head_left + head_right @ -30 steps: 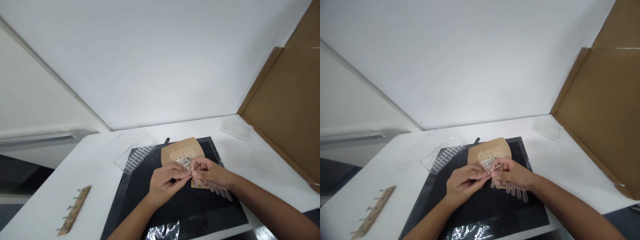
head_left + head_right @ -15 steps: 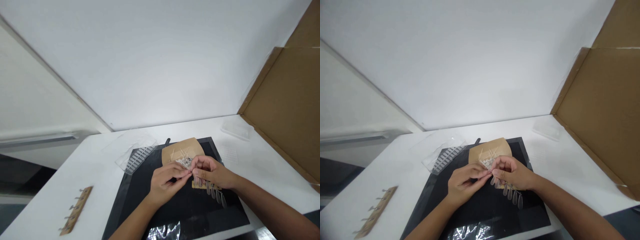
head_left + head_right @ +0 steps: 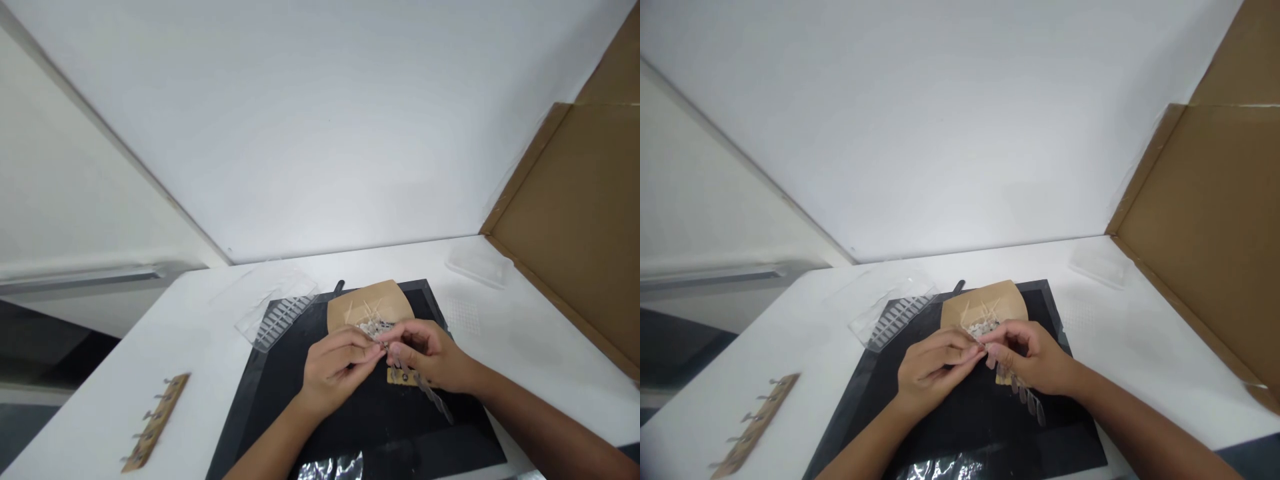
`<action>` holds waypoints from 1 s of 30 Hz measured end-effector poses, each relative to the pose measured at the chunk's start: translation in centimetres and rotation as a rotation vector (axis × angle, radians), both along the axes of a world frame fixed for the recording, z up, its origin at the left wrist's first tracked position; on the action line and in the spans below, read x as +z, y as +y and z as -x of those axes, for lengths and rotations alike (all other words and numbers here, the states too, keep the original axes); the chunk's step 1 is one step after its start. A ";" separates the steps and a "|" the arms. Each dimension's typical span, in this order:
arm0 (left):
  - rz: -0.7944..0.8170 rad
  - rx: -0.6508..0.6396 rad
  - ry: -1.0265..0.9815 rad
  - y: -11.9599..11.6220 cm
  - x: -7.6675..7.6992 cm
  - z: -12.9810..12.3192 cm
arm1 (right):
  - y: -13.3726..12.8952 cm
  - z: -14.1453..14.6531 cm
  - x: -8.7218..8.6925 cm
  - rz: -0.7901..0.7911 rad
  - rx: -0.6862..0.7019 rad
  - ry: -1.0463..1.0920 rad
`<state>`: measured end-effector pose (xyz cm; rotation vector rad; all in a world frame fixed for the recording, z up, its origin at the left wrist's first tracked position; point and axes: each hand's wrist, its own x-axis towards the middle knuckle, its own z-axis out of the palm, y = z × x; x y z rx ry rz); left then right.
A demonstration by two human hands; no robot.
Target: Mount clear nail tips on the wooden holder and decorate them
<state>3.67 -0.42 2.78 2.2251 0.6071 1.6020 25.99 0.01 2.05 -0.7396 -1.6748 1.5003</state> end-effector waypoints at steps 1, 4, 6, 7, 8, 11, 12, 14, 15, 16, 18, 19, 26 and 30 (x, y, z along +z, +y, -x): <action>-0.013 0.003 0.004 0.0 0.0 0.0 | 0.0 0.0 -0.1 0.022 0.013 0.013; -0.049 0.017 0.018 -0.1 0.1 -0.1 | 0.3 -0.1 -0.2 0.065 0.056 0.037; -0.056 0.023 0.024 -0.2 0.3 -0.2 | 0.4 -0.1 -0.2 0.092 0.075 0.050; -0.053 0.021 0.024 -0.2 0.3 -0.2 | 0.5 -0.1 -0.2 0.111 0.080 0.058; -0.046 0.020 0.022 -0.2 0.3 -0.3 | 0.6 -0.1 -0.3 0.130 0.081 0.064; -0.027 0.033 0.017 -0.3 0.2 -0.4 | 0.7 -0.1 -0.4 0.175 0.074 0.061; -0.017 0.041 0.017 -0.3 0.1 -0.4 | 0.7 -0.1 -0.4 0.176 0.064 0.054; 0.020 0.063 0.016 -0.3 -0.2 -0.3 | 0.7 -0.1 -0.3 0.149 0.026 0.038; 0.046 0.071 0.016 -0.4 -0.3 -0.3 | 0.7 -0.1 -0.2 0.122 -0.001 0.027; 0.080 0.079 0.018 -0.4 -0.4 -0.2 | 0.6 0.0 -0.1 0.090 -0.031 0.010; 0.165 0.091 0.017 -0.5 -0.6 -0.1 | 0.3 0.1 0.2 0.006 -0.104 -0.046; 0.224 0.090 0.009 -0.5 -0.7 -0.1 | 0.2 0.2 0.4 -0.049 -0.145 -0.082; 0.797 -0.068 -0.230 -0.7 -1.2 -0.4 | -0.2 0.4 0.8 -0.306 -0.258 -0.179; 0.968 -0.118 -0.309 -0.6 -1.5 -0.6 | -0.2 0.4 0.8 -0.335 -0.287 -0.160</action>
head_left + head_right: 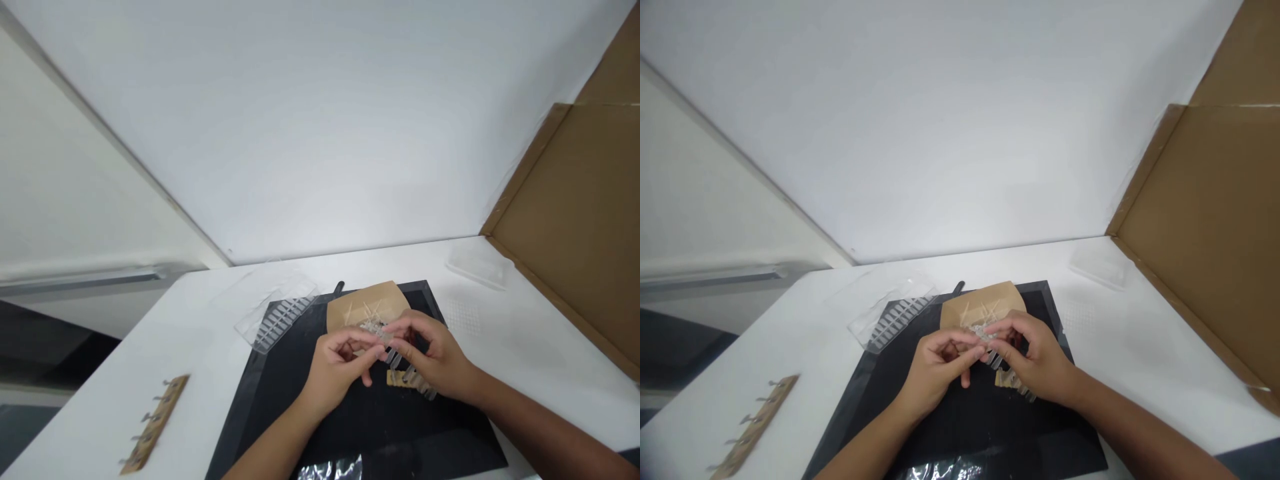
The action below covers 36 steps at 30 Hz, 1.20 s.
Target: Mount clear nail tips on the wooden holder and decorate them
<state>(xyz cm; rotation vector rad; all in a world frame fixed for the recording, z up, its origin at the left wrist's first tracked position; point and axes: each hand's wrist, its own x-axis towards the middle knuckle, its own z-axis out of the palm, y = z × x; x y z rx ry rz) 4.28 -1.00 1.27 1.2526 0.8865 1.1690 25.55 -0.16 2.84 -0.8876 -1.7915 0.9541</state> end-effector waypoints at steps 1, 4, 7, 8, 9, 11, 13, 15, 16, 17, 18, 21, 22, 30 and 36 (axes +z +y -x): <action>0.037 0.000 -0.010 0.1 -0.1 0.0 | 0.0 0.0 0.1 -0.005 -0.007 0.001; 0.099 -0.005 -0.017 0.2 0.0 0.0 | -0.2 0.1 0.3 -0.007 -0.013 -0.009; 0.110 -0.048 0.033 0.2 0.4 0.1 | -0.4 0.2 0.4 -0.015 -0.013 -0.003; 0.113 -0.065 0.057 0.1 0.6 0.1 | -0.4 0.2 0.4 -0.024 -0.013 -0.001; 0.118 -0.084 0.080 0.1 0.8 0.1 | -0.4 0.2 0.4 -0.035 -0.014 -0.003; 0.123 -0.120 0.122 0.0 1.1 0.2 | -0.4 0.2 0.4 -0.063 -0.015 -0.016; 0.123 -0.134 0.153 -0.1 1.3 0.2 | -0.3 0.2 0.4 -0.084 -0.020 -0.038; 0.122 -0.128 0.170 -0.2 1.4 0.3 | -0.2 0.2 0.4 -0.090 -0.023 -0.058; 0.122 -0.123 0.173 -0.2 1.5 0.3 | -0.2 0.1 0.4 -0.092 -0.024 -0.066; 0.119 -0.124 0.173 -0.2 1.5 0.4 | -0.2 0.1 0.4 -0.096 -0.023 -0.073; 0.113 -0.127 0.168 -0.3 1.6 0.4 | -0.3 0.1 0.4 -0.105 -0.020 -0.080; 0.101 -0.128 0.144 -0.3 1.8 0.4 | -0.4 0.0 0.5 -0.141 -0.023 -0.105; 0.101 -0.122 0.139 -0.2 1.8 0.4 | -0.4 0.0 0.5 -0.147 -0.026 -0.110; 0.116 -0.068 0.135 0.0 1.6 0.4 | -0.3 0.1 0.4 -0.132 -0.029 -0.103; 0.133 -0.070 0.125 0.1 1.7 0.6 | -0.1 0.0 0.2 -0.085 -0.032 -0.074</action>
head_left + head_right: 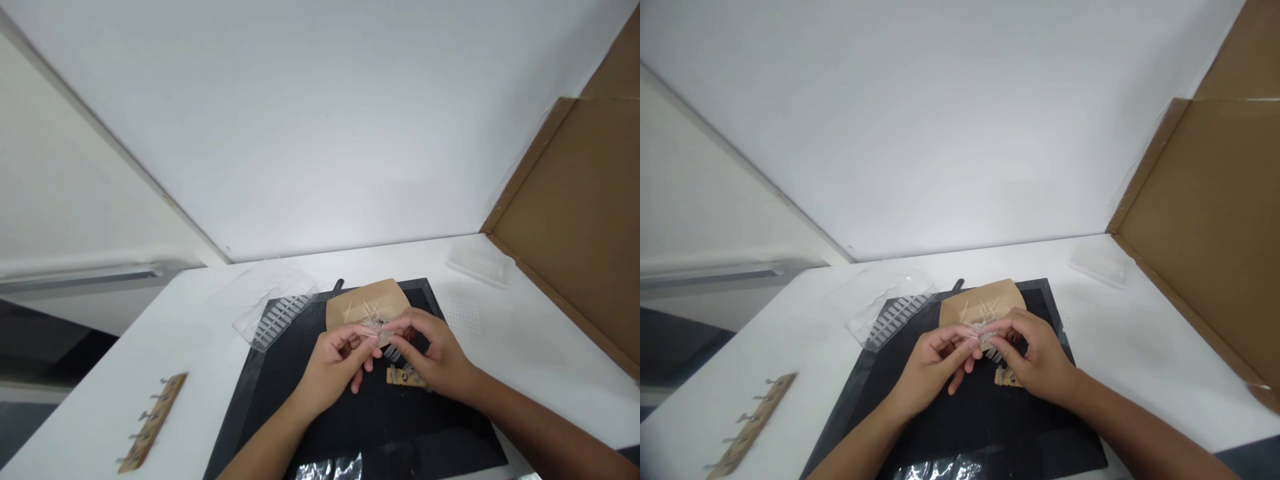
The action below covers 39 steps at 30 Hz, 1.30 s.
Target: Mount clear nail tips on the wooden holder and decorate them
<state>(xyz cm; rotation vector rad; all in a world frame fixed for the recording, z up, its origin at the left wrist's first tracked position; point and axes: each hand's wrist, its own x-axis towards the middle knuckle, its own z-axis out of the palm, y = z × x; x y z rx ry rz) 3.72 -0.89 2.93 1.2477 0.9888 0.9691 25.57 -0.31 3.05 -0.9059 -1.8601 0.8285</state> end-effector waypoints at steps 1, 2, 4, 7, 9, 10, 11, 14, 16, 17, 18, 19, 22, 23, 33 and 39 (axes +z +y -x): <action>0.005 -0.002 0.003 0.0 -0.1 0.0 | 0.0 0.0 -0.1 0.009 -0.003 0.006; 0.009 -0.003 0.006 0.1 -0.2 0.0 | 0.1 0.0 -0.1 0.017 -0.007 0.010; 0.008 0.001 0.007 0.1 -0.3 0.0 | 0.2 0.0 -0.2 0.024 -0.017 0.020; 0.001 0.011 0.011 0.1 -0.5 0.0 | 0.4 -0.1 -0.2 0.023 -0.038 0.048; -0.004 0.017 0.016 0.1 -0.5 0.0 | 0.8 -0.4 -0.1 0.017 -0.073 0.055; -0.008 0.021 0.017 0.1 -0.6 0.0 | 1.2 -0.7 -0.1 0.011 -0.103 0.047; -0.012 0.027 0.017 0.1 -0.6 0.0 | 1.6 -1.2 -0.1 -0.001 -0.143 0.029; -0.031 0.035 0.018 0.1 -0.7 0.1 | 3.7 -3.3 -0.3 -0.080 -0.321 -0.093; -0.042 0.030 0.020 0.1 -0.8 0.2 | 5.2 -5.0 -0.6 -0.179 -0.438 -0.223; -0.044 0.029 0.022 0.1 -0.8 0.2 | 5.9 -5.8 -0.8 -0.222 -0.467 -0.310; -0.044 0.027 0.024 0.1 -0.9 0.2 | 6.5 -6.4 -1.0 -0.256 -0.478 -0.387; -0.043 0.023 0.026 0.1 -0.9 0.2 | 6.9 -6.9 -1.1 -0.284 -0.484 -0.431; -0.057 -0.001 0.033 0.0 -1.1 0.0 | 6.8 -6.8 -0.8 -0.328 -0.449 -0.402; -0.067 -0.012 0.041 -0.1 -1.2 -0.1 | 6.4 -6.3 -0.6 -0.327 -0.403 -0.351; -0.235 -0.117 0.295 -0.7 -1.0 -0.3 | 1.3 -0.5 -0.1 -0.200 0.198 -0.087; -0.599 -0.111 0.467 -0.4 -1.4 -0.3 | 1.6 -0.7 -1.2 -0.257 0.195 -0.076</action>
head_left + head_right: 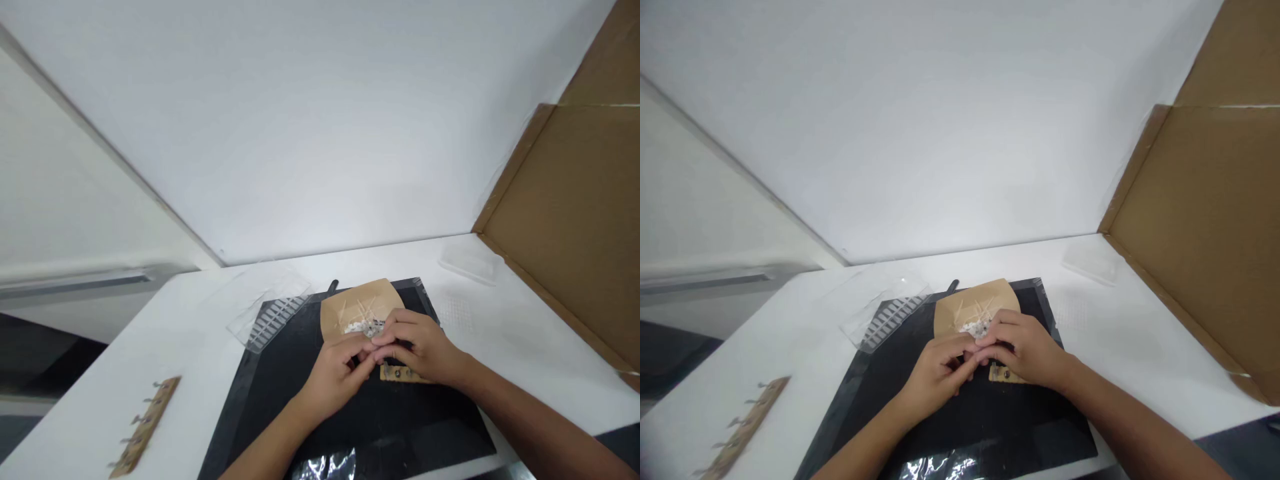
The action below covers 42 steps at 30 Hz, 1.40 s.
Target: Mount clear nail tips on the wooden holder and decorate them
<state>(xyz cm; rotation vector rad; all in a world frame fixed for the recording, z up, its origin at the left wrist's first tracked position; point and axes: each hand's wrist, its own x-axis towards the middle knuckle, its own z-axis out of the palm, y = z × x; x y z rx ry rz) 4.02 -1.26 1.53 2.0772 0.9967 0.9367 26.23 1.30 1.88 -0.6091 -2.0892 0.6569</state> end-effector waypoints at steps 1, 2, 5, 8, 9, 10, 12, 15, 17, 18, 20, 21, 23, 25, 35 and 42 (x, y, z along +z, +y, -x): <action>-0.102 0.000 0.023 0.0 0.0 0.0 | 0.0 -0.1 0.0 -0.011 0.005 -0.004; -0.188 0.002 0.042 0.1 -0.1 0.0 | 0.0 -0.1 0.0 -0.022 0.008 -0.009; -0.318 0.000 0.093 0.4 0.1 0.3 | 0.0 -0.3 0.3 -0.053 -0.007 -0.028; -0.401 0.013 0.144 1.0 0.9 1.4 | 0.4 -0.7 0.3 -0.118 -0.108 -0.024; -0.442 0.040 0.158 1.2 1.4 1.9 | 0.6 -0.9 0.2 -0.139 -0.148 -0.017; -0.475 0.063 0.176 1.3 2.1 2.6 | 0.8 -1.0 0.1 -0.154 -0.180 -0.010; -0.521 0.111 0.229 1.1 3.6 4.0 | 1.3 -1.4 -0.2 -0.164 -0.209 0.002; -0.489 0.241 0.323 -0.3 5.6 6.5 | 1.8 -1.8 -0.6 -0.157 -0.228 0.016; -0.452 0.336 0.373 -1.5 5.9 8.2 | 1.9 -2.0 -0.6 -0.148 -0.251 0.012; -0.437 0.371 0.395 -2.1 5.6 8.9 | 1.9 -2.1 -0.6 -0.143 -0.261 0.004; -0.337 0.409 0.499 -2.8 4.5 10.2 | 1.7 -2.2 -0.5 -0.135 -0.275 -0.018; -0.287 0.424 0.555 -3.1 3.7 10.7 | 1.6 -2.2 -0.4 -0.133 -0.278 -0.031; -0.134 0.458 0.679 -3.2 2.3 11.3 | 1.4 -2.3 -0.4 -0.122 -0.287 -0.061; 0.012 0.470 0.796 -3.0 1.5 11.4 | 1.3 -2.3 -0.4 -0.094 -0.303 -0.094; 0.109 0.510 1.129 0.4 2.7 6.8 | 2.0 -2.3 -1.3 -0.003 -0.307 -0.124; 0.100 0.594 1.117 1.1 1.3 4.6 | 2.6 -2.6 -1.5 0.004 -0.311 -0.096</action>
